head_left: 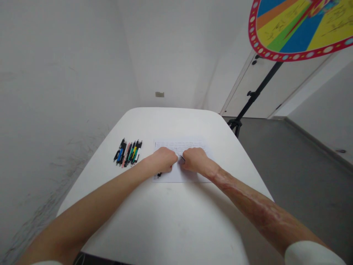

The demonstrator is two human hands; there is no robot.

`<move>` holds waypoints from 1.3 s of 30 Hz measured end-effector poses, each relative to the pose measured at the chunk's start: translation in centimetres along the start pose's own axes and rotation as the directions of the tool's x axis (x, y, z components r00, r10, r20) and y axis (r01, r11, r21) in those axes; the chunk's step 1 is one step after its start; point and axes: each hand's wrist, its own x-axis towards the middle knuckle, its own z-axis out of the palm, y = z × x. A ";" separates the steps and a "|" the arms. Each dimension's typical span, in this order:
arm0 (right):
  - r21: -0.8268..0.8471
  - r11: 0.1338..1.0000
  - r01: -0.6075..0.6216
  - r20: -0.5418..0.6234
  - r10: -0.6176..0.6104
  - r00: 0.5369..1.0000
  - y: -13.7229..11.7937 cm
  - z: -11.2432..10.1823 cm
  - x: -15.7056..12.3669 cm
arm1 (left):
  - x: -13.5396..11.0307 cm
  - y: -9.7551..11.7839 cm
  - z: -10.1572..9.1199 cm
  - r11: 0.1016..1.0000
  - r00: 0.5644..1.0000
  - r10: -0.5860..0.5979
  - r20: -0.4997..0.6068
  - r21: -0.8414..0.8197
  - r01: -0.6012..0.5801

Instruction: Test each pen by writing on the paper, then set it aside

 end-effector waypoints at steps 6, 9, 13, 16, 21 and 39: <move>0.342 0.940 0.023 -0.175 0.039 0.984 2.8 -0.7 -1.0 | -2.2 -2.1 0.6 0.972 0.957 -0.126 -0.261 -0.225 0.067; 0.707 0.668 0.231 -0.319 0.010 0.948 3.7 1.0 -1.0 | -3.5 -2.1 2.2 0.909 0.893 -0.208 -0.400 -0.416 0.025; 0.898 0.085 0.432 -0.440 0.202 0.875 2.4 4.9 -0.8 | -4.4 -0.5 5.1 0.773 0.739 -0.402 -0.541 -0.633 -0.043; 0.878 -0.048 0.476 -0.448 0.265 0.854 0.8 7.2 -1.0 | -4.7 0.7 6.4 0.756 0.689 -0.423 -0.589 -0.649 -0.091; 0.871 -0.070 0.487 -0.459 0.241 0.855 0.0 8.2 -1.4 | -4.8 1.5 7.2 0.780 0.637 -0.424 -0.643 -0.617 -0.103; 0.877 -0.062 0.476 -0.468 0.115 0.876 0.2 8.2 -1.7 | -4.6 2.4 7.3 0.797 0.636 -0.384 -0.669 -0.589 -0.138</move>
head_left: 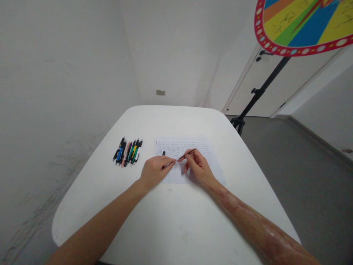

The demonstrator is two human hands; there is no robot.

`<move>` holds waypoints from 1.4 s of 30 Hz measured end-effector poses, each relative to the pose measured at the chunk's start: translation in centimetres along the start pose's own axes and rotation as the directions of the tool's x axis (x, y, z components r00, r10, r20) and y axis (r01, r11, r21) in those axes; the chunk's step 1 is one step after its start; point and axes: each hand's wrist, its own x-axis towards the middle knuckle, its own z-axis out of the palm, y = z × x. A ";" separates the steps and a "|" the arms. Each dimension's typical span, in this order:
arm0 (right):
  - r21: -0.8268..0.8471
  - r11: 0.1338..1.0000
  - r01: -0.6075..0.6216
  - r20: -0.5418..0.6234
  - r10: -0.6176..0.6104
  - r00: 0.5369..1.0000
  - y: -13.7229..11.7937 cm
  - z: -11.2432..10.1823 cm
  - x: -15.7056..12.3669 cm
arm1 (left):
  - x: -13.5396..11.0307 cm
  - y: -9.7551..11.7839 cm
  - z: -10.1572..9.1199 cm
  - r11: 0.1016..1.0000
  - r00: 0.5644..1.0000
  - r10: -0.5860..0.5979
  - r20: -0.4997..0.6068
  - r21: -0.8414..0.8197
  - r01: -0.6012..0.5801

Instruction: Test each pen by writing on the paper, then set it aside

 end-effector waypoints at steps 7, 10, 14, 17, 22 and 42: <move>-0.011 1.000 -0.006 -0.010 0.006 1.000 -0.2 0.0 -0.1 | 0.0 0.2 -0.1 1.000 1.000 0.003 -0.010 -0.006 -0.003; -0.016 1.000 -0.006 0.012 0.006 1.000 -0.1 -0.1 0.0 | 0.0 0.2 0.0 1.000 1.000 0.005 -0.015 -0.007 -0.005; -0.035 0.999 -0.001 0.045 0.002 0.999 -0.1 -0.1 -0.1 | 0.0 0.2 -0.1 1.000 1.000 0.005 -0.013 -0.002 -0.005; -0.104 0.995 0.008 0.043 -0.003 0.999 -0.4 -0.1 -0.2 | 0.0 0.3 -0.2 1.000 1.000 0.007 -0.016 -0.003 -0.007; -0.279 0.960 0.033 0.090 -0.008 0.996 -0.9 0.0 -0.5 | 0.0 0.3 -0.1 1.000 0.999 0.022 -0.029 0.021 -0.021; -0.199 0.976 0.087 -0.112 -0.111 0.987 0.4 -0.1 -0.6 | 0.5 -1.4 -3.7 0.861 0.957 -0.246 0.154 0.488 0.143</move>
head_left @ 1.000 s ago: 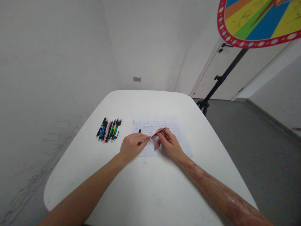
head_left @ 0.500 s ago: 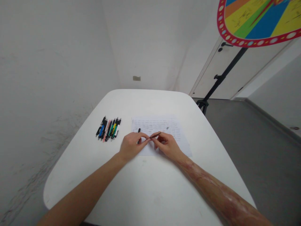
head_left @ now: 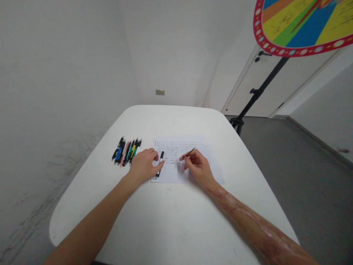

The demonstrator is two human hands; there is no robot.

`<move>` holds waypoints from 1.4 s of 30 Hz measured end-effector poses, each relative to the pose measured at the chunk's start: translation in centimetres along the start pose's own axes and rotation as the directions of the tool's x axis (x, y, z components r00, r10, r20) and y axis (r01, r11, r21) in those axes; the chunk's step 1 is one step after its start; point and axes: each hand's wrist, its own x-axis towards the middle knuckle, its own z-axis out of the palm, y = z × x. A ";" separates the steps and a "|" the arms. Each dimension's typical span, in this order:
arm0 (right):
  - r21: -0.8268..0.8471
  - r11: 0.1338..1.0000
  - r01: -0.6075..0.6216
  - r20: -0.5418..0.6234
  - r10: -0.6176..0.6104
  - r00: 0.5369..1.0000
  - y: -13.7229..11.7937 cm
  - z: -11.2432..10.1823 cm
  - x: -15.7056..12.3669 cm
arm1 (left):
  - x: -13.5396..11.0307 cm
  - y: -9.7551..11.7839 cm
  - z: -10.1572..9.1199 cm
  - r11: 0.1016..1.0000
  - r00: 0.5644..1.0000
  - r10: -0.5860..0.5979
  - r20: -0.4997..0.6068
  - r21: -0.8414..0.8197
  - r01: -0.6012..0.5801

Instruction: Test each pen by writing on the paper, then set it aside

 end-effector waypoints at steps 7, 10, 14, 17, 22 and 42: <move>-0.276 0.926 0.258 0.009 -0.266 0.964 -1.0 -2.4 0.8 | 0.0 -0.5 0.4 0.982 0.975 0.170 -0.140 -0.061 -0.180; -0.333 0.880 0.339 0.020 -0.353 0.936 -1.1 -3.8 1.4 | 0.4 -1.1 0.7 0.950 0.907 0.274 -0.319 -0.054 -0.306; -0.351 0.860 0.370 0.050 -0.377 0.925 -0.5 -4.5 1.7 | 1.0 -1.7 0.7 0.925 0.842 0.325 -0.432 -0.042 -0.378; -0.354 0.857 0.376 0.068 -0.377 0.924 -0.1 -4.4 1.6 | 1.2 -1.8 0.7 0.915 0.829 0.338 -0.446 -0.050 -0.400; -0.367 0.852 0.374 0.066 -0.378 0.924 -0.1 -4.2 1.6 | 1.2 -1.6 0.7 0.894 0.815 0.374 -0.443 -0.062 -0.444; -0.419 0.788 0.451 0.265 -0.368 0.891 -0.1 -2.7 0.9 | 0.9 -0.2 1.1 0.859 0.808 0.469 -0.357 -0.031 -0.512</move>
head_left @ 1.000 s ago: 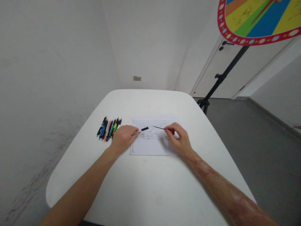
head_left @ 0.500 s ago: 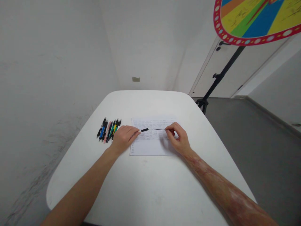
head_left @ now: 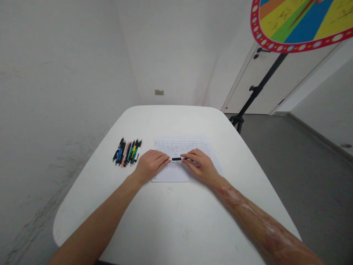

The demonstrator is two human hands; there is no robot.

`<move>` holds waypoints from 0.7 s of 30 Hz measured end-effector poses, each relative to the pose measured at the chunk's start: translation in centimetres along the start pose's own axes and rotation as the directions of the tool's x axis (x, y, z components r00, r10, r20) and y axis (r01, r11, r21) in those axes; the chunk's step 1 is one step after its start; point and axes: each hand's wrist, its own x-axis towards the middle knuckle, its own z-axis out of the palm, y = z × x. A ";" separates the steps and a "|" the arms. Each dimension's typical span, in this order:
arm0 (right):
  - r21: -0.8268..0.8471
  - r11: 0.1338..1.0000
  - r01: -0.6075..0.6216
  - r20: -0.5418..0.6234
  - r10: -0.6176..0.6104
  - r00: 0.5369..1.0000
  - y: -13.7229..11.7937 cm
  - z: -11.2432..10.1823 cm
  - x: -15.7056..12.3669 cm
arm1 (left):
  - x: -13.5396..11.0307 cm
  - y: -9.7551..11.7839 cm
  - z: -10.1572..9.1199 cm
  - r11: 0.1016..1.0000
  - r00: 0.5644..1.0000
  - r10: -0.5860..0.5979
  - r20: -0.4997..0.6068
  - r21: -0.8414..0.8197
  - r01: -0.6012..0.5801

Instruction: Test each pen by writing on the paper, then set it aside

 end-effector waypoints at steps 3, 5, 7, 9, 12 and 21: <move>0.008 0.999 -0.031 0.005 0.031 1.000 -0.3 -0.2 0.1 | 0.0 0.0 0.1 1.000 1.000 -0.013 0.012 -0.018 0.013; 0.009 0.999 -0.050 -0.023 0.050 0.998 -0.4 -0.4 0.1 | -0.1 -0.1 0.1 0.999 0.999 -0.033 0.018 -0.021 0.033; 0.009 0.998 -0.068 -0.040 0.068 0.997 -0.4 -0.5 0.1 | -0.1 -0.2 0.1 0.999 0.999 -0.043 0.025 -0.019 0.043; 0.008 0.997 -0.071 -0.031 0.071 0.997 -0.3 -0.4 0.1 | -0.1 -0.2 0.0 0.999 0.999 -0.041 0.029 -0.014 0.042; -0.004 0.999 -0.042 0.005 0.042 0.999 0.0 -0.2 0.1 | 0.0 0.0 0.0 1.000 0.999 -0.020 0.031 -0.012 0.020; -0.090 0.996 -0.016 -0.065 0.010 0.998 0.1 -0.4 0.1 | 0.1 0.3 0.1 0.999 1.000 0.007 0.006 -0.044 -0.007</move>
